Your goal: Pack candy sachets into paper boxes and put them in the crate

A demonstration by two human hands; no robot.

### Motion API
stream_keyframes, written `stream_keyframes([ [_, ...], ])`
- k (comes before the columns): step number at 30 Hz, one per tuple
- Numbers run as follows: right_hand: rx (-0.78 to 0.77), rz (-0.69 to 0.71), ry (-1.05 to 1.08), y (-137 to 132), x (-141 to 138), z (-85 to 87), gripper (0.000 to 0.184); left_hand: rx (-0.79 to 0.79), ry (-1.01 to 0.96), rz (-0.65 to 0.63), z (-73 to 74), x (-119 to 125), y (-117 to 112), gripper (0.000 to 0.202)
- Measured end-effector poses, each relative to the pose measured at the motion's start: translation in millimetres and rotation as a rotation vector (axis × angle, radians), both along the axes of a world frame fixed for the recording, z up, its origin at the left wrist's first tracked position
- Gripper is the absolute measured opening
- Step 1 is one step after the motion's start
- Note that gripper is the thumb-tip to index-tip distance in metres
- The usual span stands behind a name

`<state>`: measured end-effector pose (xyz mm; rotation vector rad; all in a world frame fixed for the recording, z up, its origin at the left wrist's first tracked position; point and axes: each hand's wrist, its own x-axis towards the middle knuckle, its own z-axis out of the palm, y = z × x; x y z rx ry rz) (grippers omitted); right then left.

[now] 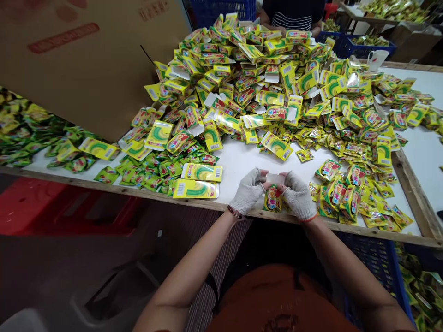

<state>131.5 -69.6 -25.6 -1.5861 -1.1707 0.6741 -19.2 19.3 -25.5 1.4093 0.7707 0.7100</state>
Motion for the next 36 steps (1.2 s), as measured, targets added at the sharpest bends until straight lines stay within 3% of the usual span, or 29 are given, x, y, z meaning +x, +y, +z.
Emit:
stream_keyframes([
  [2,-0.024,0.027,-0.114,-1.8,0.6,7.9,0.023,0.086,0.031,0.021,1.0,-1.2,-2.4,0.028],
  [5,-0.068,0.096,-0.144,-5.5,0.8,22.4,0.03,0.226,0.068,0.042,9.0,-4.0,-3.7,0.023],
  [10,-0.158,0.139,0.04,-6.4,3.1,36.2,0.03,0.123,0.156,-0.122,31.1,-8.4,6.0,0.027],
  [13,-0.191,0.117,0.103,-4.3,4.8,38.2,0.033,0.098,0.174,-0.201,37.2,-10.2,14.0,0.026],
  [16,-0.206,0.121,0.135,-3.5,6.3,38.5,0.035,0.161,0.173,-0.229,35.2,-13.1,17.4,0.023],
  [19,-0.186,0.157,0.05,-7.6,8.7,36.0,0.03,0.362,0.143,-0.249,29.1,-19.5,14.3,0.023],
  [22,-0.049,0.252,-0.131,-18.3,11.5,28.1,0.027,0.6,0.111,-0.271,20.1,-28.6,7.1,0.027],
  [26,0.124,0.354,-0.27,-32.8,12.3,10.1,0.037,0.817,0.125,-0.256,4.4,-35.5,-1.6,0.028],
  [31,0.106,0.291,-0.361,-27.3,0.9,-1.2,0.031,0.865,0.137,-0.242,-5.0,-28.5,-3.6,0.026],
  [33,0.072,0.202,-0.353,-22.7,-1.4,4.6,0.027,0.782,0.138,-0.18,-5.1,-24.6,-2.0,0.025],
  [36,0.043,-0.051,-0.3,-25.2,15.3,25.3,0.025,0.628,0.173,-0.085,-5.7,-19.5,0.1,0.034],
])
